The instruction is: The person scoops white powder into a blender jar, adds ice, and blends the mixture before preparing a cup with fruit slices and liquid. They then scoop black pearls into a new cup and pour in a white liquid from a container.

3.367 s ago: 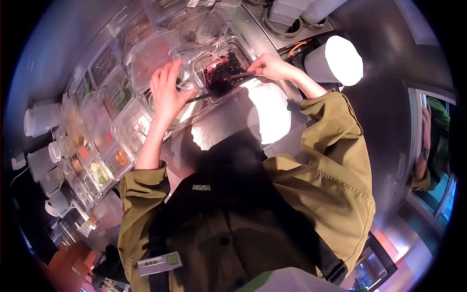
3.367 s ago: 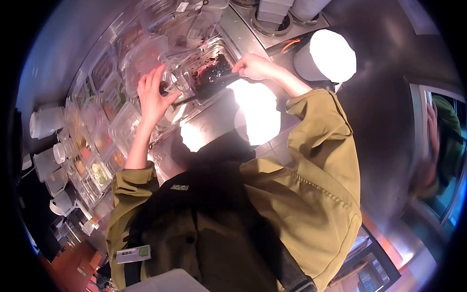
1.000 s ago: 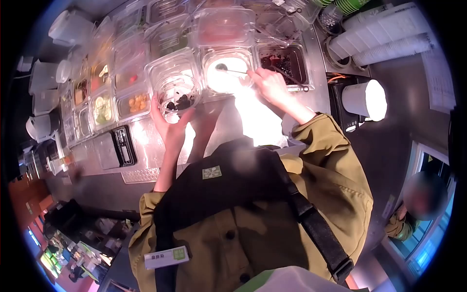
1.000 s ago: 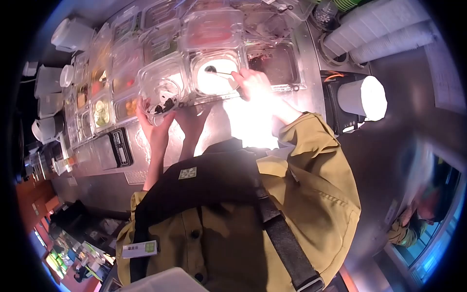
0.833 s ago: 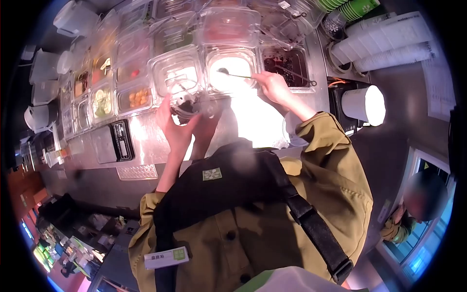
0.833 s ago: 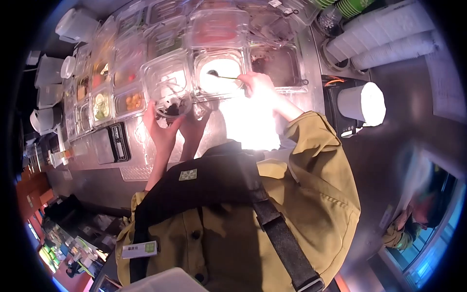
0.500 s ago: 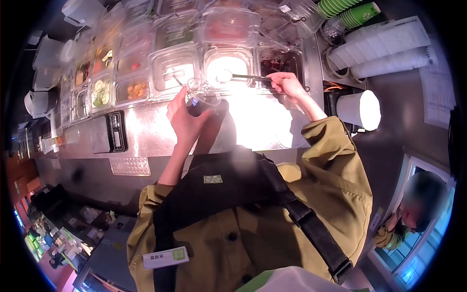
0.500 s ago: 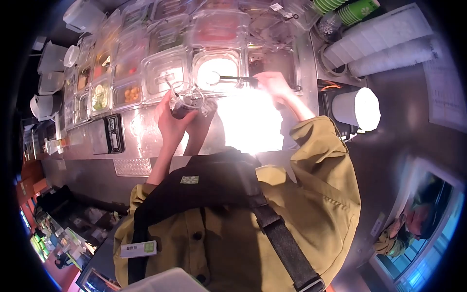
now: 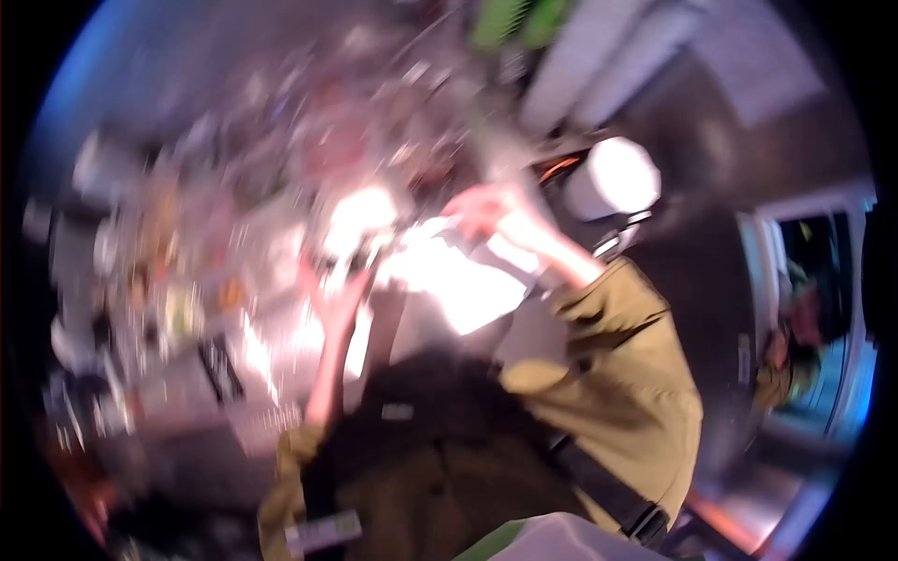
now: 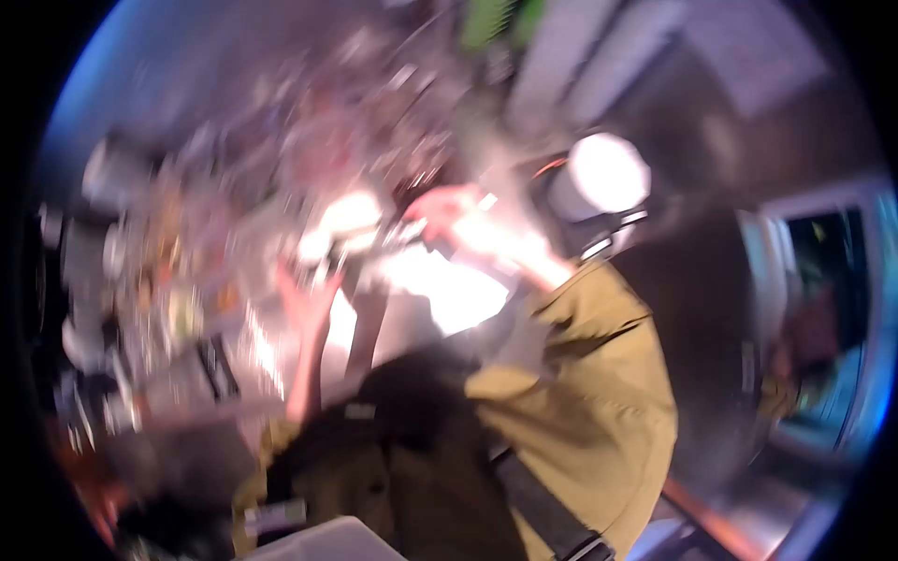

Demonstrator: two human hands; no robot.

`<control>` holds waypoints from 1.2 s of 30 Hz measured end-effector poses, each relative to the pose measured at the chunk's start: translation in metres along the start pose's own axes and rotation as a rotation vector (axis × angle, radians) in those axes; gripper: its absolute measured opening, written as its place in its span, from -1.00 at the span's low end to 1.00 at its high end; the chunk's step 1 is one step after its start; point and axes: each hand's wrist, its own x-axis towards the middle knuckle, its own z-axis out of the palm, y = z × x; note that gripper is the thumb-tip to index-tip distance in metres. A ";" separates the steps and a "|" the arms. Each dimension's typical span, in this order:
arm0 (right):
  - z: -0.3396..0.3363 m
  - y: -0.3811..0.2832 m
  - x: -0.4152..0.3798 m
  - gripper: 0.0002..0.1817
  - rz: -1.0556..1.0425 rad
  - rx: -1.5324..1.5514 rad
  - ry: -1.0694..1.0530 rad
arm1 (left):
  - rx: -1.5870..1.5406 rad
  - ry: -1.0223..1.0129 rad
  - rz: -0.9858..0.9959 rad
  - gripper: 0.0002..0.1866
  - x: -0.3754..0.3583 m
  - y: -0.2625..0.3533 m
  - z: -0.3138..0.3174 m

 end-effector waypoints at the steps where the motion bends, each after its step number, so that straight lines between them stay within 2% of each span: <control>1: -0.005 -0.005 -0.005 -0.81 0.003 0.009 0.003 | -0.123 -0.011 -0.028 0.03 0.000 0.006 -0.006; 2: -0.011 -0.010 -0.011 -0.80 0.007 0.018 0.005 | -0.113 0.007 0.013 -0.03 0.001 0.011 -0.006; 3: -0.007 0.011 0.005 -0.87 0.005 0.125 0.210 | -0.202 0.042 0.025 -0.06 0.001 -0.004 0.000; 4: -0.008 0.027 0.017 -0.87 -0.039 0.167 0.256 | -0.347 0.052 0.004 -0.08 0.000 0.002 0.000; 5: -0.009 0.038 0.032 -0.84 -0.095 0.159 0.227 | -0.245 0.063 0.027 -0.10 -0.001 0.006 -0.006; 7: 0.004 0.057 0.062 -0.75 -0.327 -0.348 0.376 | -0.296 0.094 0.053 -0.16 -0.012 -0.002 -0.005; 8: 0.022 0.064 0.076 -0.74 -0.147 -0.405 0.496 | -0.283 0.090 0.016 -0.17 -0.018 0.013 -0.012; 9: 0.031 0.060 0.084 -0.78 0.056 -0.526 0.440 | -0.267 0.115 -0.026 -0.18 -0.022 0.023 -0.016; 11: 0.042 0.083 0.108 -0.81 0.146 -0.902 0.239 | -0.366 0.083 -0.014 -0.19 -0.032 0.014 -0.027; 12: 0.045 0.077 0.109 -0.79 0.245 -1.100 0.186 | -0.319 0.082 0.001 -0.16 -0.035 0.010 -0.038; 13: 0.048 0.071 0.112 -0.77 0.159 -1.427 0.299 | -0.261 0.117 0.010 -0.14 -0.036 0.003 -0.046; 14: 0.063 0.060 0.126 -0.75 0.201 -1.567 0.555 | -0.361 0.156 0.163 -0.08 -0.045 -0.017 -0.061; 15: 0.079 0.024 0.128 -0.69 -0.037 -1.373 0.638 | -0.672 0.299 0.128 -0.12 -0.049 -0.001 -0.071; 16: 0.108 -0.013 0.133 -0.62 -0.224 -1.120 0.690 | -0.242 0.299 0.214 -0.13 -0.053 -0.016 -0.102; 17: 0.156 -0.039 0.141 -0.65 -0.518 -0.994 0.767 | 0.003 0.362 0.259 -0.13 -0.059 -0.032 -0.127; 19: 0.271 -0.071 0.154 -0.65 -0.791 -0.405 0.463 | -0.234 0.596 0.128 -0.04 -0.083 -0.053 -0.187; 20: 0.342 -0.084 0.151 -0.66 -0.869 -0.278 0.328 | -0.361 0.721 0.083 0.03 -0.094 -0.064 -0.215; 21: 0.405 -0.087 0.147 -0.73 -0.919 -0.141 0.201 | -0.493 0.854 0.120 0.02 -0.100 -0.072 -0.237; 22: 0.479 -0.073 0.148 -0.73 -1.026 -0.063 0.069 | -0.461 0.972 0.079 -0.01 -0.111 -0.093 -0.268; 23: 0.552 -0.059 0.134 -0.70 -0.941 0.131 -0.089 | -0.437 1.071 0.041 -0.04 -0.132 -0.115 -0.298; 24: 0.623 -0.033 0.133 -0.58 -0.845 0.095 -0.213 | -0.425 1.161 -0.032 0.02 -0.158 -0.149 -0.326; 25: 0.682 -0.031 0.110 -0.42 -0.576 0.163 -0.361 | -0.423 1.228 -0.018 0.00 -0.179 -0.178 -0.353; 26: 0.746 -0.004 0.119 -0.24 -0.556 0.224 -0.437 | -0.398 1.276 -0.083 -0.01 -0.191 -0.200 -0.375; 27: 0.805 0.003 0.119 -0.01 -0.481 0.021 -0.491 | -0.293 1.290 -0.109 0.00 -0.217 -0.239 -0.403; 29: 0.916 0.016 0.128 0.24 -0.382 -0.011 -0.554 | -0.227 1.335 -0.104 0.02 -0.261 -0.308 -0.459; 31: 1.005 0.039 0.167 0.32 -0.507 -0.274 -0.471 | -0.348 1.412 -0.146 0.02 -0.286 -0.362 -0.514; 32: 1.042 0.043 0.178 0.37 -0.559 -0.383 -0.425 | -0.270 1.395 -0.173 0.00 -0.294 -0.386 -0.543; 33: 1.060 0.029 0.188 0.38 -0.421 -0.252 -0.424 | -0.240 1.340 -0.168 0.00 -0.292 -0.407 -0.574; 35: 1.109 0.028 0.215 0.38 -0.526 -0.165 -0.343 | -0.198 1.221 -0.174 -0.01 -0.292 -0.446 -0.636; 36: 1.134 0.029 0.230 0.34 -0.628 -0.248 -0.253 | -0.391 1.242 -0.138 0.00 -0.282 -0.465 -0.669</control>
